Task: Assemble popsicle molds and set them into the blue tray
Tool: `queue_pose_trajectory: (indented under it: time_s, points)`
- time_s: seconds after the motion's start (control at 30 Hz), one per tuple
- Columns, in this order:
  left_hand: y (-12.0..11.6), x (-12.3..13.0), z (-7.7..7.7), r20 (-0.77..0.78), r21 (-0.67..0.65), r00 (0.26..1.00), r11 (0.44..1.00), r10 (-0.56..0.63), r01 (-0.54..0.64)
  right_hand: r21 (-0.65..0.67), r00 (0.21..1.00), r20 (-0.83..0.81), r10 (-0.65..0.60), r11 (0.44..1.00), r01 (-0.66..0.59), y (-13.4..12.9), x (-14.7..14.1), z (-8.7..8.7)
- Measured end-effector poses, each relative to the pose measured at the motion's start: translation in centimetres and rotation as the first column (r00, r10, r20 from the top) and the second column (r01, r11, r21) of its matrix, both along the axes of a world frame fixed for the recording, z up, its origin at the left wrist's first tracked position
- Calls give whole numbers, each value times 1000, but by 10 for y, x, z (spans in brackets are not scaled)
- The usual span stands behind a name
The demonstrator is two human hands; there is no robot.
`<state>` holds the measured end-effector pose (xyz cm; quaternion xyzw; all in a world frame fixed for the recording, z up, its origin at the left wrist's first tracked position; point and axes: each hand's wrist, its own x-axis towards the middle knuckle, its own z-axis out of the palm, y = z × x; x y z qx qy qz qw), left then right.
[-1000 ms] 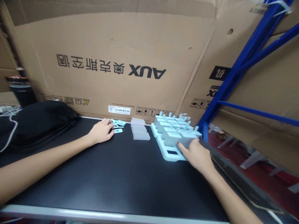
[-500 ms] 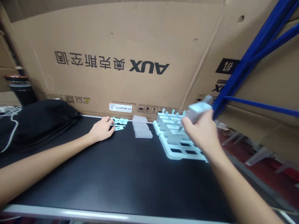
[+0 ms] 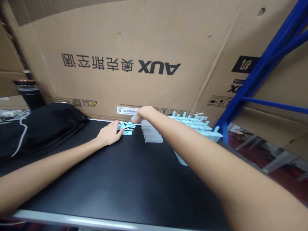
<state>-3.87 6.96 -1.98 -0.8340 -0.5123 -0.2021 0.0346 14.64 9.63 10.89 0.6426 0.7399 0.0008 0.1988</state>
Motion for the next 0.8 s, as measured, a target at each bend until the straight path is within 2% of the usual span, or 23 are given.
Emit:
queue_pose_trajectory:
  time_s: [0.07, 0.23, 0.4, 0.5, 0.6, 0.7, 0.8]
  points:
    - [0, 0, 0, 9, 0, 1000, 1000, -14, 14, -5, 999, 48, -1, 1000, 1, 9, -2, 3]
    - [1, 0, -1, 17, -14, 1000, 1000, -16, 17, 198, 997, 8, 71, 978, -71, 19, -10, 3]
    - [-2, 0, 2, 16, -49, 1000, 999, -1, 2, 215, 996, -8, 90, 973, -86, 12, -12, 4]
    - [-3, 1, 4, 30, -40, 999, 999, -23, 24, 169, 996, -12, 88, 982, -84, 7, 6, 10]
    - [-5, 1, 5, 27, -5, 994, 995, -104, 104, 48, 985, -59, 165, 986, -162, 5, 37, 15]
    - [-5, 2, 4, 10, 5, 985, 985, -175, 175, -70, 971, -108, 212, 973, -220, 3, 68, 13]
    - [-2, 1, 3, -13, 13, 970, 970, -244, 244, -103, 953, -177, 245, 959, -265, 0, 87, 6]
